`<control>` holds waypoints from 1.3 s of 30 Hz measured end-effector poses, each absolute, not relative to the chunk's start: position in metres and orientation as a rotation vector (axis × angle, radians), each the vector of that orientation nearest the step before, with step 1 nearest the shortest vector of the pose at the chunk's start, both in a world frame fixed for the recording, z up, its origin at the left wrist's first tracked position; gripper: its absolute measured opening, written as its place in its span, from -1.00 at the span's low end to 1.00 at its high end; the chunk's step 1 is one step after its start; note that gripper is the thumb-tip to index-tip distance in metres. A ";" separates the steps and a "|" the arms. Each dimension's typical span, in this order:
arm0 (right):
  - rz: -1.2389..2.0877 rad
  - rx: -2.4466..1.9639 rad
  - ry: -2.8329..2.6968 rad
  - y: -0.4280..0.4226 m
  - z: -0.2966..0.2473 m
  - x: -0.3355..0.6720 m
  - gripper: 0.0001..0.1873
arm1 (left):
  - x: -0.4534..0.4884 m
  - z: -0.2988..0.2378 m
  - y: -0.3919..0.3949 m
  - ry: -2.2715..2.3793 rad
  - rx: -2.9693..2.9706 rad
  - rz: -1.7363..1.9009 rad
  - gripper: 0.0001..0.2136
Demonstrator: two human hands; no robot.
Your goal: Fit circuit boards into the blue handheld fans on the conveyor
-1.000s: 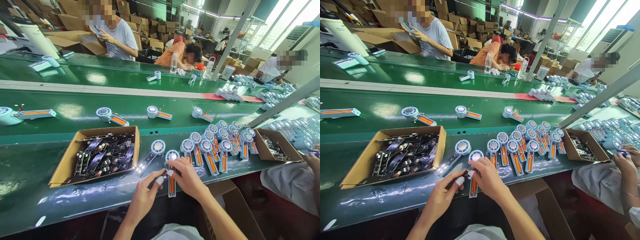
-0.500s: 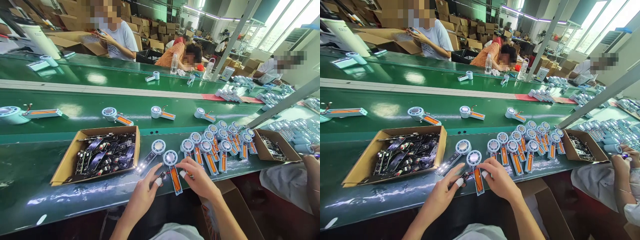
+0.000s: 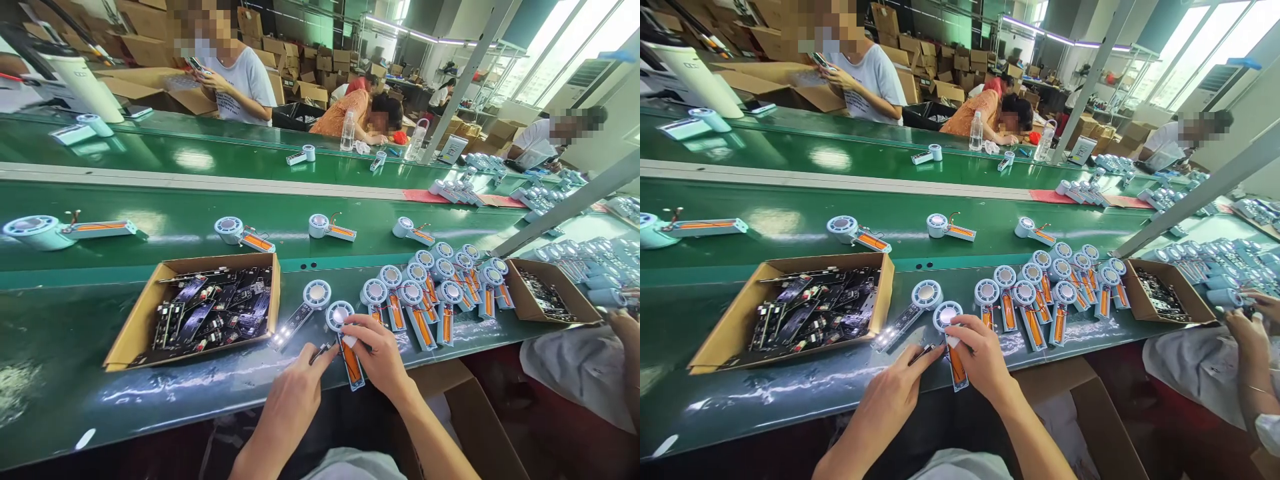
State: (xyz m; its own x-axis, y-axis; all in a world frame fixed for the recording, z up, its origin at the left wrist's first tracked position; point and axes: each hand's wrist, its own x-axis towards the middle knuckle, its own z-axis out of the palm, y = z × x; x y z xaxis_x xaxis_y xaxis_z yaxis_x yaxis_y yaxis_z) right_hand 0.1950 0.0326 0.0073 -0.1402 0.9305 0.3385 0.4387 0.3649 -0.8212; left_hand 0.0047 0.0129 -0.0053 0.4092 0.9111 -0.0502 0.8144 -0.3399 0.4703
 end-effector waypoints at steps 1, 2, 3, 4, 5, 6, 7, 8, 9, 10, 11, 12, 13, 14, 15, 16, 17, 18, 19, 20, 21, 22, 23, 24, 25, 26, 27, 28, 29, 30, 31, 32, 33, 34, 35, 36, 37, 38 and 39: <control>0.719 -1.212 -1.748 0.033 0.007 0.194 -0.75 | 0.005 -0.002 0.013 1.465 2.268 0.281 -0.38; 0.755 -1.222 -1.733 0.033 0.007 0.193 -0.75 | 0.005 0.001 0.014 1.458 2.278 0.265 -0.38; 0.802 -1.244 -1.701 0.033 0.007 0.192 -0.77 | 0.005 0.003 0.015 1.450 2.275 0.259 -0.39; 0.855 -1.272 -1.659 0.034 0.007 0.190 -0.78 | 0.005 0.005 0.017 1.444 2.259 0.264 -0.39; 0.903 -1.298 -1.618 0.034 0.007 0.189 -0.80 | 0.005 0.006 0.018 1.437 2.232 0.281 -0.40; 0.943 -1.317 -1.588 0.035 0.007 0.187 -0.83 | 0.005 0.006 0.020 1.429 2.196 0.308 -0.41; 0.973 -1.320 -1.577 0.035 0.008 0.186 -0.86 | 0.004 0.006 0.021 1.418 2.156 0.344 -0.42; 0.997 -1.311 -1.581 0.036 0.009 0.185 -0.87 | 0.004 0.006 0.023 1.403 2.113 0.388 -0.43; 1.023 -1.295 -1.589 0.036 0.010 0.184 -0.86 | 0.004 0.006 0.024 1.381 2.072 0.443 -0.45; 1.060 -1.279 -1.582 0.036 0.011 0.184 -0.85 | 0.003 0.005 0.025 1.356 2.033 0.506 -0.47; 1.114 -1.270 -1.555 0.037 0.012 0.184 -0.83 | 0.003 0.005 0.025 1.336 1.991 0.571 -0.49; 1.183 -1.268 -1.510 0.037 0.013 0.185 -0.83 | 0.003 0.005 0.025 1.327 1.943 0.628 -0.51; 1.262 -1.273 -1.455 0.038 0.013 0.185 -0.81 | 0.003 0.005 0.025 1.335 1.887 0.672 -0.53; 1.339 -1.287 -1.397 0.039 0.013 0.186 -0.79 | 0.003 0.005 0.025 1.356 1.822 0.699 -0.56; 1.403 -1.306 -1.344 0.040 0.012 0.187 -0.76 | 0.004 0.005 0.024 1.383 1.753 0.714 -0.58; 1.448 -1.330 -1.307 0.040 0.012 0.187 -0.74 | 0.005 0.005 0.023 1.408 1.682 0.721 -0.60; 1.471 -1.349 -1.291 0.041 0.012 0.188 -0.74 | 0.005 0.006 0.022 1.426 1.616 0.731 -0.62; 1.481 -1.357 -1.293 0.041 0.012 0.188 -0.76 | 0.006 0.006 0.021 1.433 1.559 0.746 -0.64; 1.475 -1.354 -1.309 0.041 0.013 0.188 -0.79 | 0.007 0.007 0.021 1.432 1.512 0.763 -0.66; 1.453 -1.349 -1.338 0.041 0.014 0.187 -0.82 | 0.008 0.008 0.020 1.425 1.473 0.778 -0.69; 1.405 -1.350 -1.383 0.041 0.017 0.186 -0.85 | 0.008 0.008 0.019 1.417 1.440 0.788 -0.72; 1.333 -1.360 -1.445 0.040 0.019 0.186 -0.87 | 0.009 0.009 0.019 1.405 1.413 0.796 -0.75; 1.245 -1.377 -1.519 0.039 0.023 0.185 -0.87 | 0.010 0.010 0.018 1.396 1.396 0.805 -0.76; 1.148 -1.397 -1.602 0.039 0.026 0.184 -0.85 | 0.010 0.011 0.018 1.390 1.389 0.817 -0.76; 1.053 -1.414 -1.688 0.038 0.028 0.184 -0.82 | 0.010 0.011 0.017 1.390 1.394 0.833 -0.76; 0.973 -1.420 -1.771 0.037 0.031 0.183 -0.79 | 0.010 0.011 0.016 1.395 1.411 0.850 -0.75; 0.912 -1.421 -1.843 0.037 0.032 0.183 -0.76 | 0.010 0.011 0.015 1.403 1.442 0.867 -0.75; 0.867 -1.420 -1.902 0.037 0.033 0.183 -0.74 | 0.010 0.010 0.014 1.413 1.485 0.883 -0.75; 0.830 -1.421 -1.950 0.036 0.033 0.182 -0.73 | 0.010 0.009 0.013 1.421 1.537 0.901 -0.75; 0.797 -1.422 -1.988 0.036 0.032 0.182 -0.73 | 0.010 0.007 0.011 1.428 1.597 0.921 -0.76; 0.767 -1.424 -2.018 0.035 0.031 0.181 -0.73 | 0.010 0.005 0.010 1.436 1.661 0.945 -0.76; 0.731 -1.428 -2.041 0.034 0.029 0.180 -0.73 | 0.011 0.002 0.008 1.444 1.726 0.979 -0.76; 0.687 -1.437 -2.061 0.033 0.027 0.179 -0.74 | 0.012 -0.001 0.007 1.451 1.787 1.020 -0.76; 0.636 -1.448 -2.079 0.031 0.025 0.178 -0.75 | 0.013 -0.004 0.005 1.456 1.839 1.064 -0.75; 0.588 -1.459 -2.095 0.030 0.024 0.176 -0.76 | 0.015 -0.006 0.004 1.459 1.883 1.107 -0.74; 0.552 -1.463 -2.107 0.029 0.022 0.175 -0.77 | 0.016 -0.009 0.002 1.458 1.916 1.144 -0.73; 0.541 -1.457 -2.111 0.028 0.021 0.175 -0.77 | 0.016 -0.010 0.001 1.455 1.938 1.170 -0.72; 0.557 -1.440 -2.101 0.029 0.021 0.175 -0.77 | 0.016 -0.011 0.001 1.448 1.945 1.179 -0.71; 0.599 -1.419 -2.081 0.030 0.021 0.175 -0.77 | 0.015 -0.011 0.001 1.437 1.937 1.171 -0.72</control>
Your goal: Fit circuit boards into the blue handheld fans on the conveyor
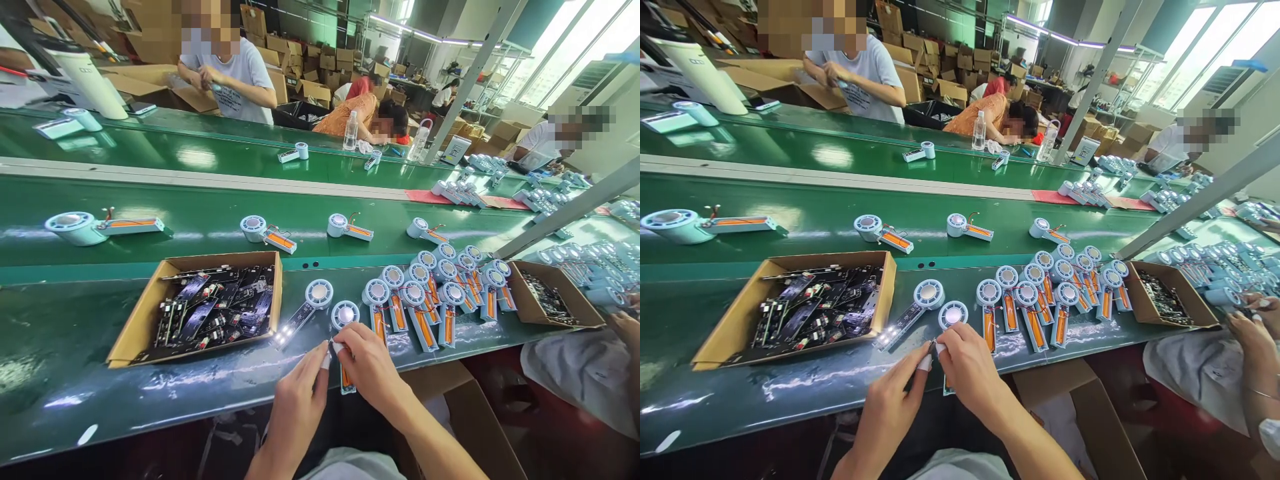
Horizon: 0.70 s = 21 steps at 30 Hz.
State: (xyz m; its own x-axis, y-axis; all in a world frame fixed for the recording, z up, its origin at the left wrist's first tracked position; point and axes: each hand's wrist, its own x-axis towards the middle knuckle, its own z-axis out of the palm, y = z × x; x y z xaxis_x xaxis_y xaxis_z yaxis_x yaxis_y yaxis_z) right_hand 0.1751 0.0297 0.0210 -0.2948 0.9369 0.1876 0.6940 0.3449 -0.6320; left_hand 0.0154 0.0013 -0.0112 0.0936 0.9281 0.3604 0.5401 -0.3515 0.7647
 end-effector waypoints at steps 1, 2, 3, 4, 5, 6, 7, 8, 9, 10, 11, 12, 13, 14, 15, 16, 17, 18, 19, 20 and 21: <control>0.654 -1.397 -2.053 0.031 0.022 0.176 -0.78 | 0.014 -0.011 0.002 1.421 1.916 1.153 -0.72; 0.713 -1.381 -2.020 0.034 0.023 0.178 -0.78 | 0.012 -0.009 0.004 1.403 1.884 1.126 -0.72; 0.768 -1.373 -1.987 0.036 0.024 0.180 -0.78 | 0.010 -0.007 0.007 1.383 1.847 1.091 -0.72; 0.817 -1.370 -1.958 0.039 0.026 0.183 -0.77 | 0.007 -0.005 0.010 1.361 1.812 1.053 -0.72; 0.858 -1.365 -1.938 0.041 0.028 0.185 -0.76 | 0.004 -0.003 0.013 1.337 1.784 1.018 -0.72; 0.893 -1.352 -1.933 0.043 0.030 0.187 -0.74 | 0.001 0.000 0.016 1.317 1.761 0.986 -0.72; 0.921 -1.330 -1.938 0.045 0.031 0.189 -0.72 | -0.001 0.002 0.019 1.296 1.747 0.962 -0.72; 0.942 -1.299 -1.952 0.047 0.033 0.191 -0.72 | -0.003 0.004 0.021 1.274 1.742 0.945 -0.72; 0.955 -1.266 -1.968 0.048 0.033 0.192 -0.73 | -0.005 0.005 0.023 1.254 1.742 0.936 -0.72; 0.962 -1.236 -1.979 0.049 0.034 0.193 -0.76 | -0.006 0.006 0.025 1.238 1.748 0.935 -0.72; 0.964 -1.218 -1.978 0.049 0.033 0.193 -0.78 | -0.007 0.006 0.026 1.222 1.762 0.945 -0.72; 0.961 -1.213 -1.965 0.049 0.032 0.192 -0.79 | -0.007 0.005 0.027 1.208 1.784 0.960 -0.71; 0.956 -1.217 -1.947 0.049 0.032 0.192 -0.79 | -0.007 0.004 0.028 1.193 1.812 0.978 -0.71; 0.948 -1.225 -1.936 0.048 0.031 0.191 -0.78 | -0.007 0.003 0.028 1.182 1.842 0.993 -0.70; 0.940 -1.235 -1.929 0.048 0.030 0.190 -0.76 | -0.006 0.002 0.028 1.172 1.870 1.007 -0.69; 0.934 -1.243 -1.928 0.047 0.029 0.190 -0.74 | -0.005 0.001 0.028 1.162 1.892 1.015 -0.69; 0.928 -1.251 -1.930 0.046 0.029 0.190 -0.73 | -0.004 0.000 0.028 1.155 1.904 1.016 -0.69; 0.928 -1.261 -1.932 0.045 0.029 0.190 -0.73 | -0.003 0.000 0.028 1.158 1.901 1.016 -0.69; 0.937 -1.274 -1.928 0.044 0.030 0.190 -0.74 | -0.002 0.001 0.027 1.165 1.894 1.018 -0.70; 0.951 -1.289 -1.923 0.043 0.031 0.191 -0.75 | 0.000 0.003 0.026 1.178 1.879 1.020 -0.72; 0.972 -1.306 -1.915 0.042 0.032 0.192 -0.77 | 0.001 0.005 0.025 1.195 1.855 1.021 -0.73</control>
